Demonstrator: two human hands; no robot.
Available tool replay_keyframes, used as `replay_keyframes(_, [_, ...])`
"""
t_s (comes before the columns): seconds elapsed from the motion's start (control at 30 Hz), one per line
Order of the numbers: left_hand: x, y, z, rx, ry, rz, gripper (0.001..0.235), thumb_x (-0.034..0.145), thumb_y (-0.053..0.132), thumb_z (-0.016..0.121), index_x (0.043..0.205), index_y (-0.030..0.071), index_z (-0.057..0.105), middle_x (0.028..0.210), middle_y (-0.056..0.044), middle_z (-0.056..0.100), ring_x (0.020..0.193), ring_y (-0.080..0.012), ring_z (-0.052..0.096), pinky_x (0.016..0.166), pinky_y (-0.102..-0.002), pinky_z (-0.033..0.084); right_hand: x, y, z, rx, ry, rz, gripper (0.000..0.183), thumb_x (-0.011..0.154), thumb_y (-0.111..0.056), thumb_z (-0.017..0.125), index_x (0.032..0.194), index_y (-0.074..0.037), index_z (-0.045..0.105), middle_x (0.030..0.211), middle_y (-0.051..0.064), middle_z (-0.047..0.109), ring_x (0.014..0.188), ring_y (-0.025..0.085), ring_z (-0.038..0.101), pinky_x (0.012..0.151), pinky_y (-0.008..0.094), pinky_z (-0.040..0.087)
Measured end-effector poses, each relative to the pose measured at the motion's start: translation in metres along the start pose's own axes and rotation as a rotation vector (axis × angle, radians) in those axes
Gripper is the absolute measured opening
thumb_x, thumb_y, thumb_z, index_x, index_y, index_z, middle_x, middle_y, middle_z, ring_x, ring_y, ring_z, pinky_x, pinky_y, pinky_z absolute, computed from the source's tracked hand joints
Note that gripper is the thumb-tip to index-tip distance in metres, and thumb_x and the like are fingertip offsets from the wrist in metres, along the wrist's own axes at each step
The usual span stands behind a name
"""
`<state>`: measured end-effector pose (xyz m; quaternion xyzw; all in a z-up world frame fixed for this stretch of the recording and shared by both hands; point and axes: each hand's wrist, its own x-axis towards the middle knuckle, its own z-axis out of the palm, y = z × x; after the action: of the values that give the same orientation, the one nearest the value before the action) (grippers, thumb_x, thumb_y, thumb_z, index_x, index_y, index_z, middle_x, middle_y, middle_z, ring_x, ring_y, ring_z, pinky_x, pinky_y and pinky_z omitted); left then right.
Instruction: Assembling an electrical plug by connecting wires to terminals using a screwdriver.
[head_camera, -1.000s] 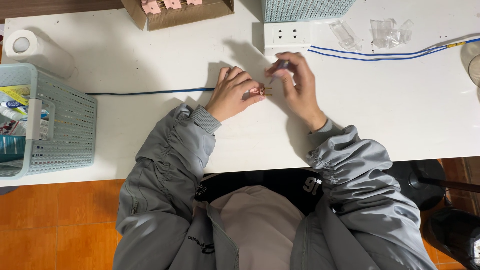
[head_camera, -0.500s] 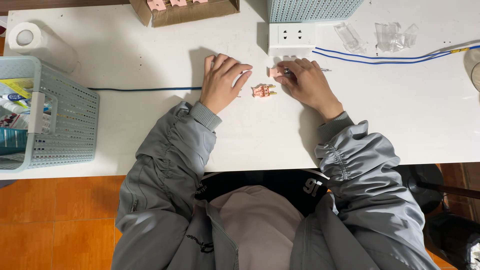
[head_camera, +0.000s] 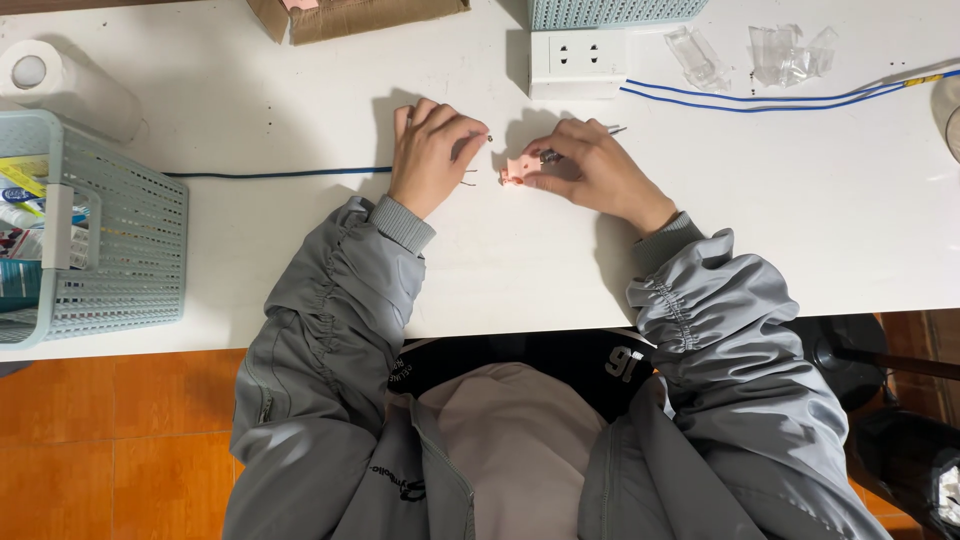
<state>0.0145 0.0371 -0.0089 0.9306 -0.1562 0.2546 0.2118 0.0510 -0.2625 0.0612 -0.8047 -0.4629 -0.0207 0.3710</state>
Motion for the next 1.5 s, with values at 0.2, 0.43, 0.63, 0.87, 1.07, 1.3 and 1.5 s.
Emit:
replay_keyframes(0.2, [0.001, 0.006, 0.0, 0.025, -0.011, 0.133, 0.007, 0.111, 0.032, 0.083, 0.113, 0.025, 0.085, 0.098, 0.003, 0.066, 0.114, -0.0208, 0.057, 0.108, -0.05, 0.037, 0.0, 0.008, 0.006, -0.045, -0.036, -0.007, 0.043, 0.101, -0.035, 0.096, 0.127, -0.002, 0.085, 0.097, 0.016, 0.072, 0.096, 0.035, 0.071, 0.093, 0.045, 0.049])
replay_keyframes(0.43, [-0.001, -0.001, 0.008, 0.061, -0.016, 0.165, 0.011, 0.114, 0.035, 0.079, 0.114, 0.026, 0.086, 0.098, 0.002, 0.066, 0.114, -0.0211, 0.058, 0.108, -0.051, 0.037, -0.002, 0.013, 0.011, -0.096, -0.042, -0.047, 0.045, 0.103, -0.039, 0.093, 0.129, -0.003, 0.084, 0.097, 0.014, 0.07, 0.095, 0.033, 0.071, 0.092, 0.043, 0.049])
replay_keyframes(0.63, [-0.001, -0.001, 0.009, 0.077, -0.009, 0.176, 0.014, 0.116, 0.038, 0.077, 0.112, 0.026, 0.084, 0.098, 0.002, 0.066, 0.114, -0.0208, 0.058, 0.108, -0.05, 0.037, -0.004, 0.018, 0.011, -0.145, -0.057, -0.031, 0.051, 0.1, -0.043, 0.095, 0.132, -0.005, 0.084, 0.098, 0.013, 0.07, 0.095, 0.031, 0.07, 0.092, 0.043, 0.049])
replay_keyframes(0.87, [-0.001, -0.003, 0.01, 0.085, -0.028, 0.13, 0.016, 0.114, 0.04, 0.078, 0.111, 0.025, 0.08, 0.098, 0.002, 0.066, 0.114, -0.0209, 0.057, 0.107, -0.049, 0.038, -0.001, 0.01, 0.003, -0.148, -0.107, 0.068, 0.05, 0.099, -0.042, 0.096, 0.131, -0.005, 0.085, 0.099, 0.013, 0.073, 0.096, 0.03, 0.07, 0.095, 0.042, 0.048])
replay_keyframes(1.07, [-0.002, -0.002, 0.015, 0.043, -0.056, 0.068, 0.018, 0.113, 0.038, 0.078, 0.108, 0.021, 0.076, 0.096, 0.003, 0.064, 0.114, -0.0208, 0.057, 0.107, -0.047, 0.037, 0.0, 0.01, 0.004, -0.127, -0.103, 0.083, 0.047, 0.097, -0.038, 0.097, 0.129, -0.005, 0.086, 0.099, 0.013, 0.074, 0.097, 0.031, 0.071, 0.096, 0.042, 0.05])
replay_keyframes(1.3, [0.0, 0.025, 0.01, -0.255, -0.079, 0.012, 0.011, 0.112, 0.035, 0.08, 0.113, 0.025, 0.076, 0.1, 0.006, 0.067, 0.116, -0.0199, 0.059, 0.103, -0.044, 0.042, -0.006, 0.022, 0.011, -0.122, 0.004, -0.038, 0.042, 0.098, -0.035, 0.097, 0.123, -0.003, 0.086, 0.094, 0.012, 0.071, 0.092, 0.03, 0.071, 0.093, 0.041, 0.051])
replay_keyframes(1.5, [0.003, 0.054, -0.011, -0.324, -0.134, 0.02, 0.012, 0.111, 0.031, 0.08, 0.114, 0.02, 0.077, 0.107, 0.005, 0.067, 0.116, -0.0199, 0.063, 0.103, -0.045, 0.044, -0.006, 0.024, 0.016, -0.144, 0.093, -0.195, 0.04, 0.1, -0.035, 0.096, 0.122, -0.004, 0.085, 0.094, 0.011, 0.065, 0.088, 0.03, 0.067, 0.089, 0.041, 0.05])
